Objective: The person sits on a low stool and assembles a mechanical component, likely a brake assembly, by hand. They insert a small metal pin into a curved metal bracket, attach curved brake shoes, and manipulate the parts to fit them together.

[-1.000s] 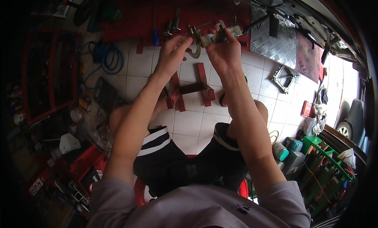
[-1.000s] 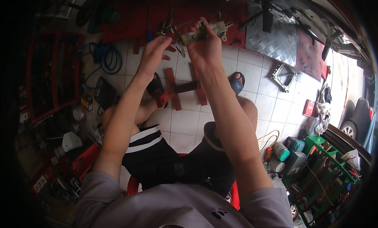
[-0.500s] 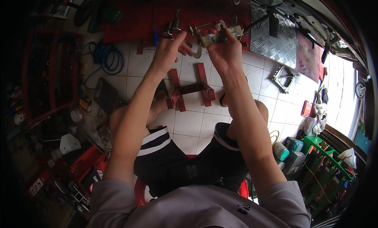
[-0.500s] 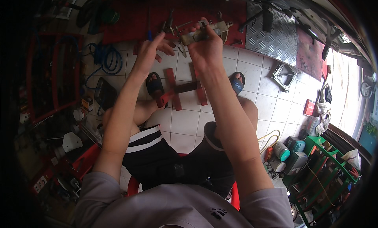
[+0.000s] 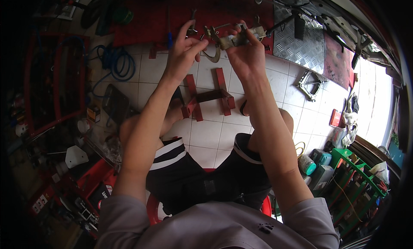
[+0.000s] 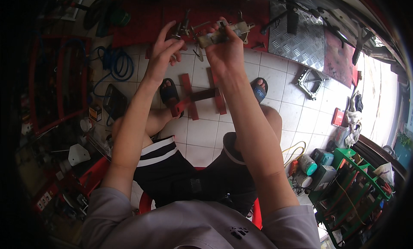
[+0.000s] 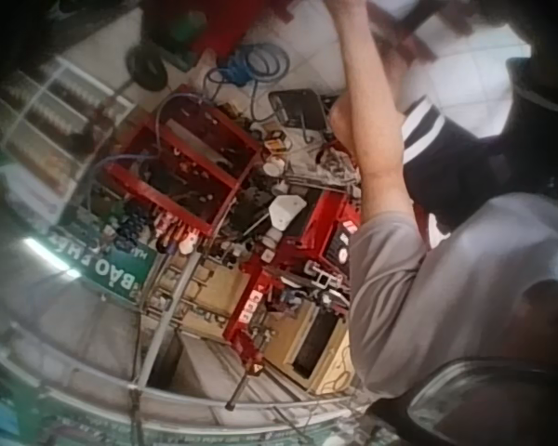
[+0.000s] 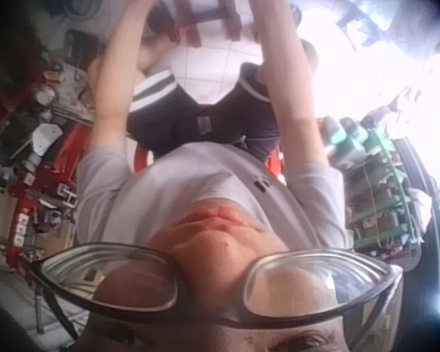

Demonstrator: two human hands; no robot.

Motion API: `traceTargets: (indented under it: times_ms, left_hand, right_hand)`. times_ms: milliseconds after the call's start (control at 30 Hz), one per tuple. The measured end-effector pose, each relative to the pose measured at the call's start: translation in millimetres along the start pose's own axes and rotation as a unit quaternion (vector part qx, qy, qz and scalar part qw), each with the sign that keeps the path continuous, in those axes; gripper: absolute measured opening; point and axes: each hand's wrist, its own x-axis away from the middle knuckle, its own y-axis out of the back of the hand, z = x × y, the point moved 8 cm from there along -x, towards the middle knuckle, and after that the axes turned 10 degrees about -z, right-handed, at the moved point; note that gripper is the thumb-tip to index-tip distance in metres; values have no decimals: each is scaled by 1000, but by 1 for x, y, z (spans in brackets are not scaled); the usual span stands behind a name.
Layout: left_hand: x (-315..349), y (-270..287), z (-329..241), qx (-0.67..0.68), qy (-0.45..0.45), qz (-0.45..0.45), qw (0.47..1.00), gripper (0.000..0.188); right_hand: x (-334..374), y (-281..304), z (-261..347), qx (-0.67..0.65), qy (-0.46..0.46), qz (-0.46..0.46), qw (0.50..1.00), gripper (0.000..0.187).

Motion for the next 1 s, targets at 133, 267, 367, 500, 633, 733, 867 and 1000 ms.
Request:
traceTargets:
  times_ms: [133,267,367,500,633,733,867,1000]
  left_hand:
    - [0,-4,16,-1,84,90,992,34]
    - [-4,2,5,32,18,2,999,32]
    - [-1,1,-2,17,-12,11,1000,37]
    - [-3,-2,18,-4,110,143,984,53]
    - [-4,7,-7,-10,-126,-56,990,41]
    - [-7,3,-5,-55,-102,-18,993,42]
    - [-12,0,26,-106,37,104,988,58]
    - [-2,10,-14,-64,-161,-49,984,53]
  right_hand:
    - [0,-1,4,-5,7,3,1000,21]
    - [1,-1,2,-4,11,-23,1000,21]
    - [2,-2,1,6,6,-6,1000,21]
    - [0,-2,5,-2,6,2,1000,20]
    - [1,-3,3,6,-4,21,1000,20]
    - [4,-7,0,35,26,-32,999,16]
    - [3,-6,3,18,27,-30,999,17]
    - [2,-4,4,26,21,-25,999,18]
